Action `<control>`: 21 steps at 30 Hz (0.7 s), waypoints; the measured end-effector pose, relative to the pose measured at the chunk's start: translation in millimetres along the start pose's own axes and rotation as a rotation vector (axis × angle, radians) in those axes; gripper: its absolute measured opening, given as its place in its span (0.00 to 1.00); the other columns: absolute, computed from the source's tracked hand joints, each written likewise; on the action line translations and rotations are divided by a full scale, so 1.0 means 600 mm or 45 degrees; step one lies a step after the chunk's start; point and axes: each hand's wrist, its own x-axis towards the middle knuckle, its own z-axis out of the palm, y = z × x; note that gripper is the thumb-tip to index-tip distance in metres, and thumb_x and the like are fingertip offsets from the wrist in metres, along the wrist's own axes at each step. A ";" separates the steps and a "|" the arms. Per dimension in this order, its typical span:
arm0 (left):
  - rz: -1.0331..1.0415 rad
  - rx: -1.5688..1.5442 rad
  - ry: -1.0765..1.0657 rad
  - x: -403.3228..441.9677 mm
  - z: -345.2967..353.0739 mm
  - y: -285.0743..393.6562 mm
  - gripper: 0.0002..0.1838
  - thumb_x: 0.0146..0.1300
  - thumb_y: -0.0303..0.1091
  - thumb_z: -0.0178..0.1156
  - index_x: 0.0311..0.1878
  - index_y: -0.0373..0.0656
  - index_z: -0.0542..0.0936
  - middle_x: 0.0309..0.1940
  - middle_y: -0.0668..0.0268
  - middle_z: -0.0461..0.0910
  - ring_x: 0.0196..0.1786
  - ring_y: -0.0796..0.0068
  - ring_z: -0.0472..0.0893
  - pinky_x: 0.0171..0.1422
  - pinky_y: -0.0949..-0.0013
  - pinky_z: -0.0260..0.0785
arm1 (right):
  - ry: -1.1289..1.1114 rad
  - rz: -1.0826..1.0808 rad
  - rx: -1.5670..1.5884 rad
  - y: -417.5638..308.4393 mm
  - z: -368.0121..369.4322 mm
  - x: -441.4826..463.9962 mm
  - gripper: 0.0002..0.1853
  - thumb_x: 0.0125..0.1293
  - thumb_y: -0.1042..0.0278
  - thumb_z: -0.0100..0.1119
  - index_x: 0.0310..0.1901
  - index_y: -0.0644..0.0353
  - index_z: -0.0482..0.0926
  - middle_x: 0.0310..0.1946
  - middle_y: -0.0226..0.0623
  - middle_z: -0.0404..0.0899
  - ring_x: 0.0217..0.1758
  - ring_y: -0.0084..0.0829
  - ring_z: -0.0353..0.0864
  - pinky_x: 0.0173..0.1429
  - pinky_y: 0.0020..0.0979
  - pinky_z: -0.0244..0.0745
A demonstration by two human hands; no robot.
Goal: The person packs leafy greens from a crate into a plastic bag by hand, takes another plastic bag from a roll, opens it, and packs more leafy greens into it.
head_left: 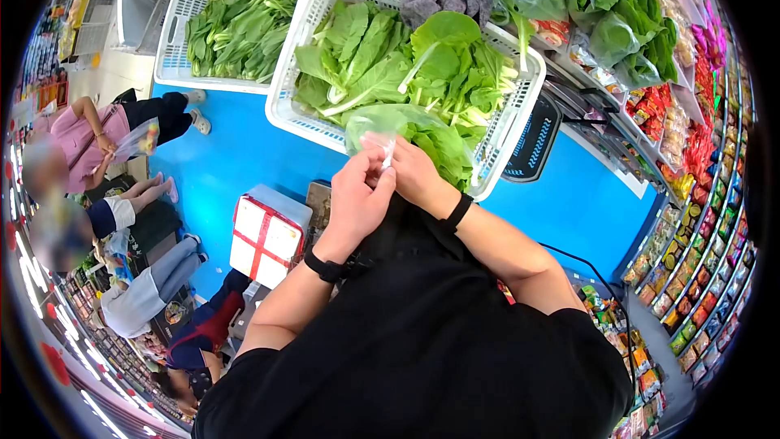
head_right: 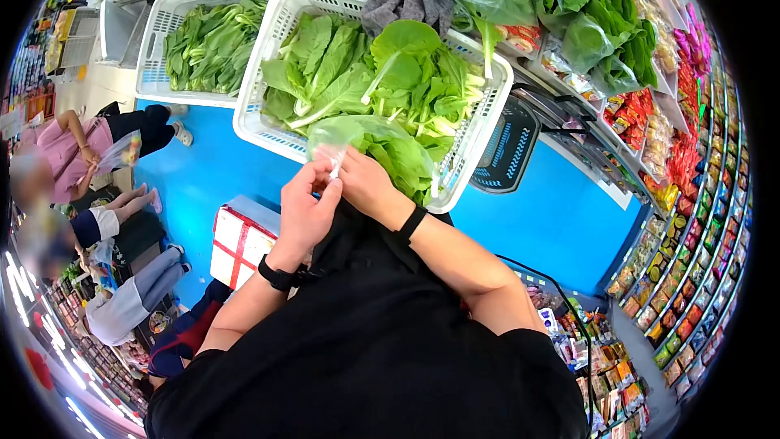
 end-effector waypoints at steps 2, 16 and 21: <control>-0.028 0.004 0.001 0.000 -0.007 -0.009 0.14 0.71 0.24 0.69 0.58 0.33 0.84 0.40 0.60 0.89 0.38 0.74 0.88 0.45 0.69 0.82 | -0.018 0.009 -0.019 -0.007 0.004 -0.001 0.29 0.64 0.71 0.70 0.69 0.61 0.82 0.58 0.45 0.85 0.63 0.48 0.86 0.62 0.42 0.86; 0.231 0.054 -0.159 0.003 -0.012 -0.002 0.22 0.67 0.24 0.71 0.63 0.39 0.77 0.42 0.62 0.87 0.47 0.68 0.88 0.57 0.64 0.79 | -0.018 0.185 0.136 0.016 0.018 -0.008 0.27 0.61 0.72 0.68 0.65 0.57 0.81 0.57 0.43 0.84 0.61 0.50 0.85 0.58 0.46 0.85; 0.148 -0.048 -0.040 0.007 -0.018 -0.021 0.18 0.69 0.25 0.71 0.59 0.37 0.80 0.44 0.61 0.87 0.45 0.71 0.86 0.54 0.66 0.79 | -0.135 0.235 -0.020 -0.002 -0.003 -0.013 0.29 0.63 0.73 0.70 0.68 0.57 0.79 0.59 0.41 0.84 0.65 0.50 0.83 0.64 0.43 0.84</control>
